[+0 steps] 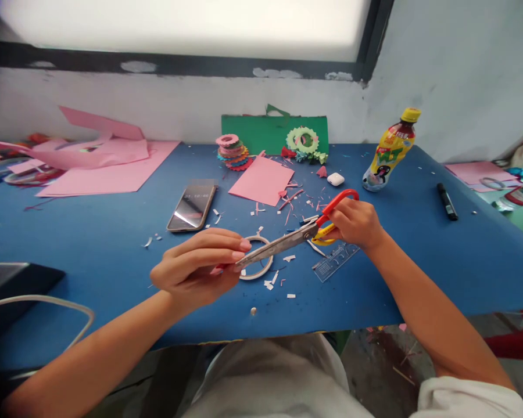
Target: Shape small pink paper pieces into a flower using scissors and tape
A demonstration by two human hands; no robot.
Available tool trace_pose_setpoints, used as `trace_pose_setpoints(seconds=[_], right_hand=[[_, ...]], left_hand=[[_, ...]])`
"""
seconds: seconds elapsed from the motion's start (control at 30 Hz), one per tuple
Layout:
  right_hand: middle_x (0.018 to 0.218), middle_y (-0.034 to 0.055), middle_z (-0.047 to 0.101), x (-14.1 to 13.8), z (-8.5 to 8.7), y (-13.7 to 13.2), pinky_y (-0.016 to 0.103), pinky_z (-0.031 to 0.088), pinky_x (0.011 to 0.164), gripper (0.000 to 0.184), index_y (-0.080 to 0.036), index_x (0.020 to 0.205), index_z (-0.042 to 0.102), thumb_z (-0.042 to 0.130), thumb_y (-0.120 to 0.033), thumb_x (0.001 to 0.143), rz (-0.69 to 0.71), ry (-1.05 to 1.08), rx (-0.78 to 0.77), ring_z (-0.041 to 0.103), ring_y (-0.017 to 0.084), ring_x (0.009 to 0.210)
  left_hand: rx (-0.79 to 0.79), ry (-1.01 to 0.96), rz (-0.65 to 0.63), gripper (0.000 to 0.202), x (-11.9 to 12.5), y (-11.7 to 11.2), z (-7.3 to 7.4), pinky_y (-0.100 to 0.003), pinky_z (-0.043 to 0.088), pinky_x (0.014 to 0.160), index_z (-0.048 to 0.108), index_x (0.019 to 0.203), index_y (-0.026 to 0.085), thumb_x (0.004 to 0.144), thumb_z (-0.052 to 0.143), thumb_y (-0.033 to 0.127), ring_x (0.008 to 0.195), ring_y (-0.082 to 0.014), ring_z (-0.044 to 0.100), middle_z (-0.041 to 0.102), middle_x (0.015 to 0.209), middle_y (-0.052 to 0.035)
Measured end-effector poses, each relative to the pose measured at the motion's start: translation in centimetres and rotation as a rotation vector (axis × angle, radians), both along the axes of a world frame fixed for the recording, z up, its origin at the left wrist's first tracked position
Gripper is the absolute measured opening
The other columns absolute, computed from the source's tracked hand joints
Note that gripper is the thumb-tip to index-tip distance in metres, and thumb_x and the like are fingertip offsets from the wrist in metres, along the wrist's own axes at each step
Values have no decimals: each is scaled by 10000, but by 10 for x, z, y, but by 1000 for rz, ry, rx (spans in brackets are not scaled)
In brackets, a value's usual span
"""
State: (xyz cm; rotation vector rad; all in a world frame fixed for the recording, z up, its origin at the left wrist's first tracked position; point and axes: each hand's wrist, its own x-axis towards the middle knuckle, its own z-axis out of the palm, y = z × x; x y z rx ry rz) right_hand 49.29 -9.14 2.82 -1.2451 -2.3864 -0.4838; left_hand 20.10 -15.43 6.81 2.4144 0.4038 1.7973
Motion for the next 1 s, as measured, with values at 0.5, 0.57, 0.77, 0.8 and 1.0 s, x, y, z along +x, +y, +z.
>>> trace_pose_setpoints(seconds=[0.5, 0.57, 0.77, 0.8, 1.0], right_hand=[[776, 83, 646, -2, 1, -3, 330, 440, 626, 510, -220, 726, 585, 379, -684, 783, 26, 20, 23, 591, 204, 730], [774, 83, 644, -2, 2, -3, 331, 439, 624, 507, -223, 721, 583, 385, -686, 777, 11, 19, 8, 588, 203, 725], [766, 83, 636, -1, -2, -1, 344, 434, 638, 495, -226, 707, 549, 392, -693, 760, -25, 79, -35, 596, 213, 730], [762, 84, 632, 0, -3, 0, 346, 436, 649, 492, -224, 715, 543, 395, -692, 757, -49, 112, -30, 598, 217, 735], [847, 124, 642, -1, 3, 12, 359, 427, 660, 516, -176, 981, 546, 406, -635, 792, -308, 253, 20, 611, 276, 793]], left_hand=[[20, 9, -14, 200, 2, -2, 4, -261, 589, 577, 634, 856, 218, 705, 646, 87, 616, -142, 676, 709, 734, -11], [22, 9, -9, 204, 2, -2, 5, -259, 588, 574, 635, 856, 218, 705, 641, 83, 615, -141, 674, 705, 730, -11], [16, 2, -11, 209, 1, -1, 4, -258, 584, 575, 635, 856, 220, 701, 657, 81, 620, -137, 671, 700, 744, -8], [10, -4, -3, 215, 1, -1, 3, -255, 582, 577, 636, 854, 221, 696, 664, 79, 623, -134, 669, 698, 753, -6], [-31, -11, 36, 282, 1, -1, -1, -242, 565, 571, 657, 886, 224, 669, 696, 49, 668, -132, 656, 695, 792, -12]])
